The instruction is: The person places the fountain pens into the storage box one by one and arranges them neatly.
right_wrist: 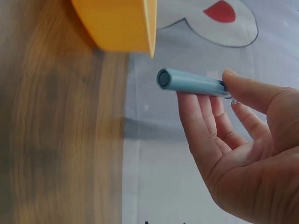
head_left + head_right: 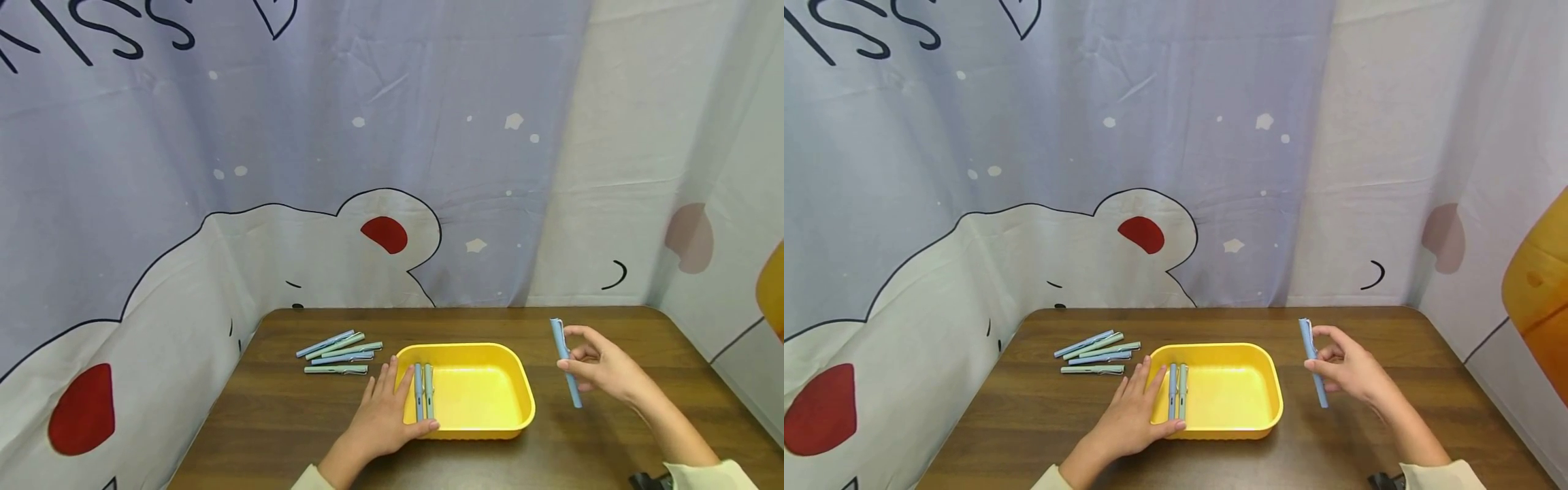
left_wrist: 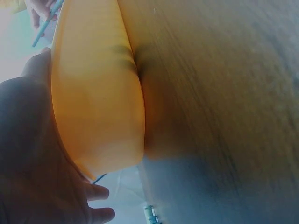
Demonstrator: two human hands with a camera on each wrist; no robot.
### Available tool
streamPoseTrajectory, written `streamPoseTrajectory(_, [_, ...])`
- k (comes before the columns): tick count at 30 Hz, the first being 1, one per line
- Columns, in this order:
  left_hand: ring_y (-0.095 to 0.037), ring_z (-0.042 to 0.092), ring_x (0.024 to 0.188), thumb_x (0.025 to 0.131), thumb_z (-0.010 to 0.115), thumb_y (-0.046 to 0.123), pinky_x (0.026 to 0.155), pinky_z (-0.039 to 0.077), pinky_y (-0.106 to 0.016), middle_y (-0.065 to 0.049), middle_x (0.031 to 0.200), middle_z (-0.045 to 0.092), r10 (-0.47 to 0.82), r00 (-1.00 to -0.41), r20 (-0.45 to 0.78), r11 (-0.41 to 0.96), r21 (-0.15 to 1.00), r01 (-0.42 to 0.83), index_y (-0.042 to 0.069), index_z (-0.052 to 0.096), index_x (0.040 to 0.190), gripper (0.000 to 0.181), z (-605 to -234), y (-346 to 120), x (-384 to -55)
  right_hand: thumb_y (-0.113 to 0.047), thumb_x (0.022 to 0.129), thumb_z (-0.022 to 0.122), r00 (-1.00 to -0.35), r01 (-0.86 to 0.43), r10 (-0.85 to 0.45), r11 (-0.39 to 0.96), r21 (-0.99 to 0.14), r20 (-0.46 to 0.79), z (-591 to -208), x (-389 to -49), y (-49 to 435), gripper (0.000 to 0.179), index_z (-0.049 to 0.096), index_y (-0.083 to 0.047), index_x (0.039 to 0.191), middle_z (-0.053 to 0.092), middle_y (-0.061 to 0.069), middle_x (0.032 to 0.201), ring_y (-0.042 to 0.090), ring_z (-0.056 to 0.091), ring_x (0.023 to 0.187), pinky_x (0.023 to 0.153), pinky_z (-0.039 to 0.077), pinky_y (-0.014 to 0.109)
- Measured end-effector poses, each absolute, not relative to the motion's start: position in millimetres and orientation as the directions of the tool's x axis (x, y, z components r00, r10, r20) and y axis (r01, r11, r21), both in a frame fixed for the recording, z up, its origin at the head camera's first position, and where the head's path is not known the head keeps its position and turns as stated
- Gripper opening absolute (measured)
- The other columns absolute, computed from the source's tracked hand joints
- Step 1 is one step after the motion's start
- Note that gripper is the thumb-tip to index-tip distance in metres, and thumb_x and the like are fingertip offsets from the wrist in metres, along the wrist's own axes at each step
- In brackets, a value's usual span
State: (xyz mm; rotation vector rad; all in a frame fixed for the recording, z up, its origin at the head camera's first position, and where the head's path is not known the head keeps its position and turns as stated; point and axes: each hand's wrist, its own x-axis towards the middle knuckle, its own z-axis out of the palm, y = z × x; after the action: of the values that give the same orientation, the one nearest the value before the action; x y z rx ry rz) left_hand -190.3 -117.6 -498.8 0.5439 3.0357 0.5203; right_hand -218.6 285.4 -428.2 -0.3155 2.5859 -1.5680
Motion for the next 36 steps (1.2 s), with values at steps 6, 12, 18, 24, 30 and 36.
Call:
streamPoseTrajectory(6, [-0.039,0.018,0.154,0.085,0.055,0.08,0.12,0.019,-0.062,-0.019,0.169,0.009,0.336,-0.941,0.047,0.888,0.318,0.333,0.016,0.024,0.162,0.105,-499,-118,-191,-0.015,0.096,0.071,-0.967,-0.061,-0.254,0.343,-0.937,-0.031,-425,-217,273,0.068,0.031,-0.002,0.149,0.062,0.014,0.099,0.02,0.068,0.085,0.071,0.062,0.046])
streamPoseTrajectory(12, [-0.039,0.018,0.154,0.085,0.054,0.08,0.12,0.02,-0.062,-0.019,0.169,0.01,0.335,-0.941,0.047,0.889,0.317,0.332,0.016,0.025,0.162,0.105,-500,-118,-191,-0.016,0.097,0.07,-0.96,-0.034,-0.273,0.308,-0.951,-0.055,-424,-218,262,0.067,0.03,-0.005,0.15,0.062,0.014,0.101,0.022,0.07,0.086,0.072,0.061,0.046])
streamPoseTrajectory(18, [-0.04,0.019,0.153,0.085,0.055,0.08,0.12,0.02,-0.062,-0.02,0.168,0.01,0.336,-0.94,0.051,0.888,0.314,0.334,0.016,0.025,0.162,0.104,-500,-118,-191,-0.017,0.096,0.071,-0.955,-0.038,-0.293,0.297,-0.954,-0.053,-423,-219,252,0.069,0.03,-0.004,0.15,0.057,0.019,0.105,0.028,0.07,0.087,0.071,0.062,0.047])
streamPoseTrajectory(24, [-0.04,0.018,0.153,0.086,0.054,0.08,0.121,0.019,-0.062,-0.019,0.169,0.009,0.337,-0.94,0.046,0.889,0.313,0.334,0.016,0.024,0.163,0.104,-499,-118,-192,-0.017,0.095,0.072,-0.952,-0.027,-0.301,0.271,-0.962,-0.058,-421,-221,240,0.067,0.032,-0.005,0.148,0.056,0.02,0.106,0.031,0.069,0.091,0.071,0.062,0.048])
streamPoseTrajectory(30, [-0.04,0.018,0.153,0.085,0.054,0.08,0.12,0.019,-0.062,-0.019,0.169,0.009,0.335,-0.941,0.045,0.888,0.319,0.331,0.016,0.024,0.163,0.104,-499,-118,-192,-0.012,0.096,0.071,-0.945,-0.037,-0.324,0.237,-0.971,-0.043,-421,-224,227,0.063,0.034,-0.003,0.146,0.061,0.02,0.106,0.035,0.071,0.09,0.07,0.062,0.048])
streamPoseTrajectory(36, [-0.039,0.017,0.154,0.085,0.054,0.08,0.121,0.019,-0.062,-0.019,0.169,0.009,0.331,-0.943,0.042,0.887,0.326,0.326,0.016,0.025,0.162,0.104,-499,-118,-190,-0.011,0.095,0.072,-0.941,-0.047,-0.337,0.241,-0.969,-0.039,-423,-227,216,0.063,0.036,-0.002,0.145,0.06,0.019,0.104,0.038,0.071,0.088,0.067,0.062,0.045])
